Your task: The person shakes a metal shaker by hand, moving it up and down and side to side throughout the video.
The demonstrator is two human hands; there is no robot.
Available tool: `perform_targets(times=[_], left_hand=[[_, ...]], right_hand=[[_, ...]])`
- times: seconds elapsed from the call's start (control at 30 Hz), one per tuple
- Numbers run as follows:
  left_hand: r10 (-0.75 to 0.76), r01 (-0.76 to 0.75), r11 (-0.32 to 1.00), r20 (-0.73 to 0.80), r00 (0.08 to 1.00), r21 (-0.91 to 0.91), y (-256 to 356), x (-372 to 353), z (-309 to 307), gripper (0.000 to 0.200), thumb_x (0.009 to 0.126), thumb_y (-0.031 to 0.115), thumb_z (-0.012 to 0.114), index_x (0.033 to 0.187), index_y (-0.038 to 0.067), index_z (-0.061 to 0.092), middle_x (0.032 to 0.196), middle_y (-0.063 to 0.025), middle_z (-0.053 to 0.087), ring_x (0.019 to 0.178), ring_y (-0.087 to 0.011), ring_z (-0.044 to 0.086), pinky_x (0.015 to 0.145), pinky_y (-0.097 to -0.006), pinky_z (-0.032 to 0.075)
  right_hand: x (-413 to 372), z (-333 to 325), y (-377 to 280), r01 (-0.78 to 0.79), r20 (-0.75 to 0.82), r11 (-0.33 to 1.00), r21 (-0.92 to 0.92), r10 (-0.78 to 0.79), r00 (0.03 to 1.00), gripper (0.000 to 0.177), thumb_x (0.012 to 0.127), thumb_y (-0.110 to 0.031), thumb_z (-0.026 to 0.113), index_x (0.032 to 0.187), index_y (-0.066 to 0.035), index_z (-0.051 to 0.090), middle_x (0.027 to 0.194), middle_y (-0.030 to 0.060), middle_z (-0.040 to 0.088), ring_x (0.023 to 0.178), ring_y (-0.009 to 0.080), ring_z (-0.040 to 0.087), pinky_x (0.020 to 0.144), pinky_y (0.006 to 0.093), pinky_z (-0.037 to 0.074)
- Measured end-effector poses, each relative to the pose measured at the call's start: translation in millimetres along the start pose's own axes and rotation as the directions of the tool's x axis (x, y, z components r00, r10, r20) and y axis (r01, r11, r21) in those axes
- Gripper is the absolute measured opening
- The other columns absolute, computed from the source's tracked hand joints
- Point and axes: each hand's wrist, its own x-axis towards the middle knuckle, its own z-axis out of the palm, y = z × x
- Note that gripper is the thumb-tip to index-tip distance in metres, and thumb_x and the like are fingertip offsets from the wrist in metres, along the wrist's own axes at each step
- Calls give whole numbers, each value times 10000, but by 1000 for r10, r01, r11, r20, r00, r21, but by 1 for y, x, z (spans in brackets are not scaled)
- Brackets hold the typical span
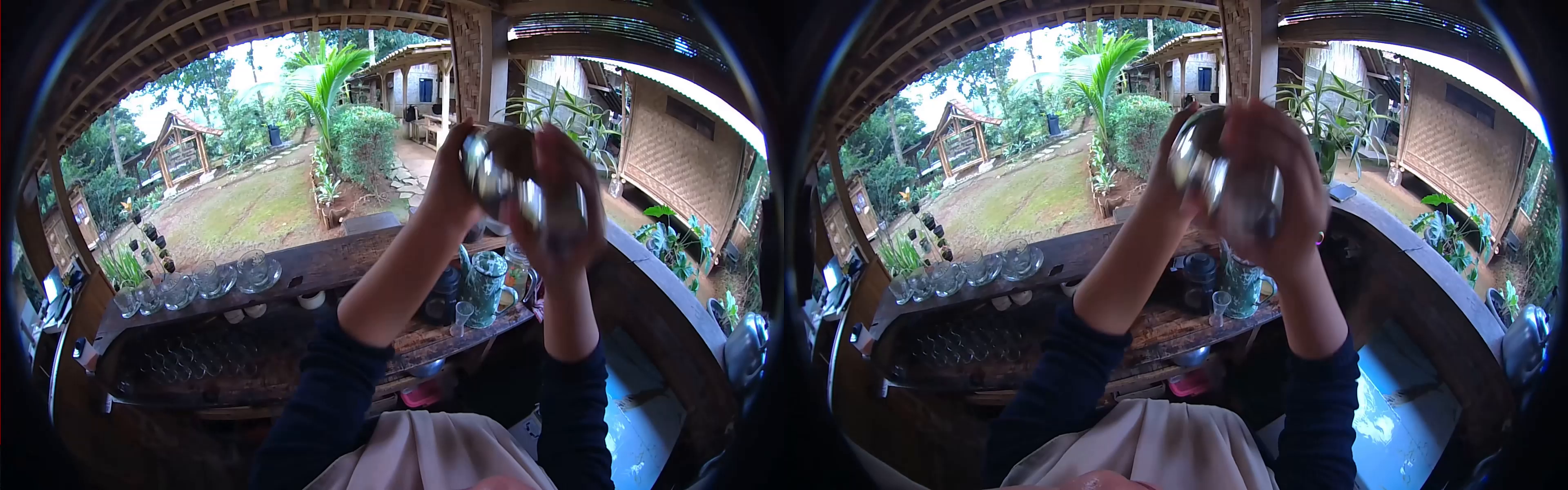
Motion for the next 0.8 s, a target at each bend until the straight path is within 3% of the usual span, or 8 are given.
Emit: perform_targets(times=[0.17,0.27,0.3,0.37,0.5,0.6,0.7,0.8], left_hand=[[211,-307,952,703,679,11,-26,-41,52,490,882,425,522,1181,41,463,1142,-156,552,1035,-269,576,882,-410,487],[-54,41,996,171,984,77,-11,4,-3,458,899,432,468,1177,68,482,1132,-139,570,999,-235,592,867,-398,491],[-121,138,990,295,948,-37,-12,22,-27,455,919,429,404,1180,65,485,1133,-138,571,991,-234,595,855,-413,493],[-67,59,998,-249,966,-38,-30,29,-22,461,929,422,370,1182,54,482,1128,-136,575,989,-239,597,865,-430,490],[-192,290,923,351,917,-253,-23,-10,3,501,923,446,393,1229,55,456,1187,-162,538,1089,-290,550,902,-473,469],[106,-114,993,560,822,-22,-38,-44,42,564,896,507,438,1225,54,501,1133,-164,581,1068,-296,564,912,-439,466],[-178,216,965,232,956,-150,-23,-1,-10,530,906,497,418,1217,76,506,1141,-161,570,1078,-295,555,918,-437,458],[-14,15,997,14,1000,-82,-36,21,-43,474,931,442,352,1148,64,537,1092,-124,603,1008,-256,586,899,-425,467]], right_hand=[[-25,-7,-49,554,-7,766,-327,-588,809,555,823,-374,579,1176,18,404,1129,202,532,1012,337,542,874,370,443],[-59,-16,8,-329,46,943,47,327,944,313,752,-218,677,971,-13,584,950,139,607,834,252,617,715,280,501],[-16,9,22,183,-154,974,-133,-202,967,350,731,-187,699,1000,9,592,973,145,614,886,272,616,778,314,490],[-7,23,22,-501,-127,804,319,561,818,344,691,-158,722,971,6,609,971,150,626,902,290,615,794,341,487],[-11,-18,-7,292,28,955,-46,-291,956,418,692,-235,743,1003,10,609,988,138,628,951,284,606,840,379,466],[-18,-17,5,362,61,930,-64,-358,932,458,694,-226,732,1069,-9,585,1040,147,611,947,281,610,850,375,459],[-32,-14,14,451,138,888,-88,-438,888,530,696,-212,717,1167,-36,549,1117,162,585,941,275,616,864,369,448],[-20,25,29,-125,-165,988,89,139,976,456,661,-176,724,1075,-32,597,1042,121,615,897,257,619,828,362,463]])
